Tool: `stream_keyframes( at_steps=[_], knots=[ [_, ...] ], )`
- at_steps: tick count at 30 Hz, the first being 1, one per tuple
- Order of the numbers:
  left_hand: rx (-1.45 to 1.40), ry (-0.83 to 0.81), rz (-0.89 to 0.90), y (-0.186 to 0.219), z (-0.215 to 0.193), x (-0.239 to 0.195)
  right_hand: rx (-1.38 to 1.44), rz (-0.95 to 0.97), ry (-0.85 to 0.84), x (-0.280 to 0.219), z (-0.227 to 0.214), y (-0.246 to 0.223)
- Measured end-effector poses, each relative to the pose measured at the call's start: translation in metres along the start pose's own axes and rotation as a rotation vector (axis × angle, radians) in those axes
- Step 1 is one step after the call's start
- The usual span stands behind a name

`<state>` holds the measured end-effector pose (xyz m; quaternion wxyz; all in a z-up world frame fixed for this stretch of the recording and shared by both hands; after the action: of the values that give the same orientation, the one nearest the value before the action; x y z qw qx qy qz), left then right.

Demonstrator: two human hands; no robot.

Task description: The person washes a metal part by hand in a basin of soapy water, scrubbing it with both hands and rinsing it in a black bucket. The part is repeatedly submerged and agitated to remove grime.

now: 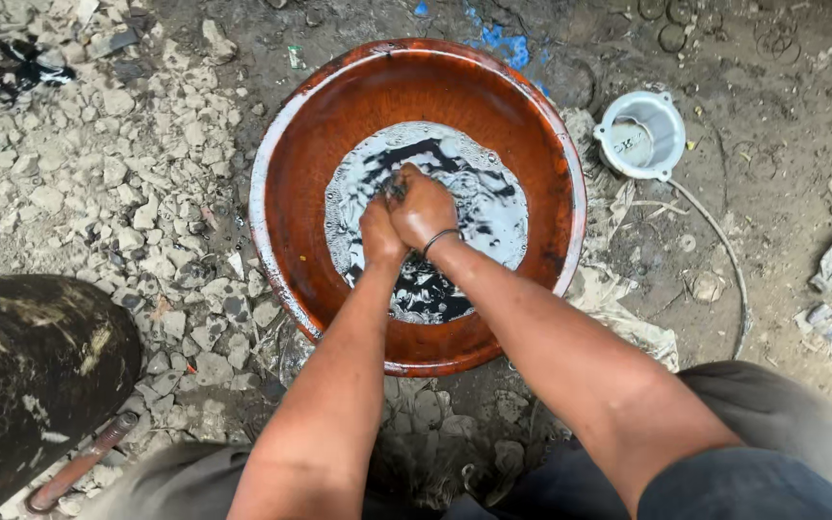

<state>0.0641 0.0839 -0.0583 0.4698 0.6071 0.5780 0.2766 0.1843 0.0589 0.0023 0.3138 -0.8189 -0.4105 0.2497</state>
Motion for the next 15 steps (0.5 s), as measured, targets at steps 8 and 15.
stream_keyframes(
  at_steps=[8, 15],
  knots=[
    [0.366, -0.106, 0.192, 0.038, 0.012, -0.026, 0.066, -0.023, 0.229, 0.042, -0.016, 0.056],
    [0.276, -0.051, 0.040, 0.037, -0.006, 0.016, 0.168, -0.270, -0.238, 0.034, 0.008, 0.023]
  ],
)
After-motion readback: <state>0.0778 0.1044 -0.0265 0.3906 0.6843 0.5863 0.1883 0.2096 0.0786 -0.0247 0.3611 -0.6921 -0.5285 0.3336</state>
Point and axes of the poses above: each hand's wrist, its own x-axis towards the middle knuckle, its own z-axis out of the palm, y = z × x, the point moved 8 cm from there along x, towards the middle knuckle, and after that the axes turned 5 degrees about y, right-handed, at the moved point
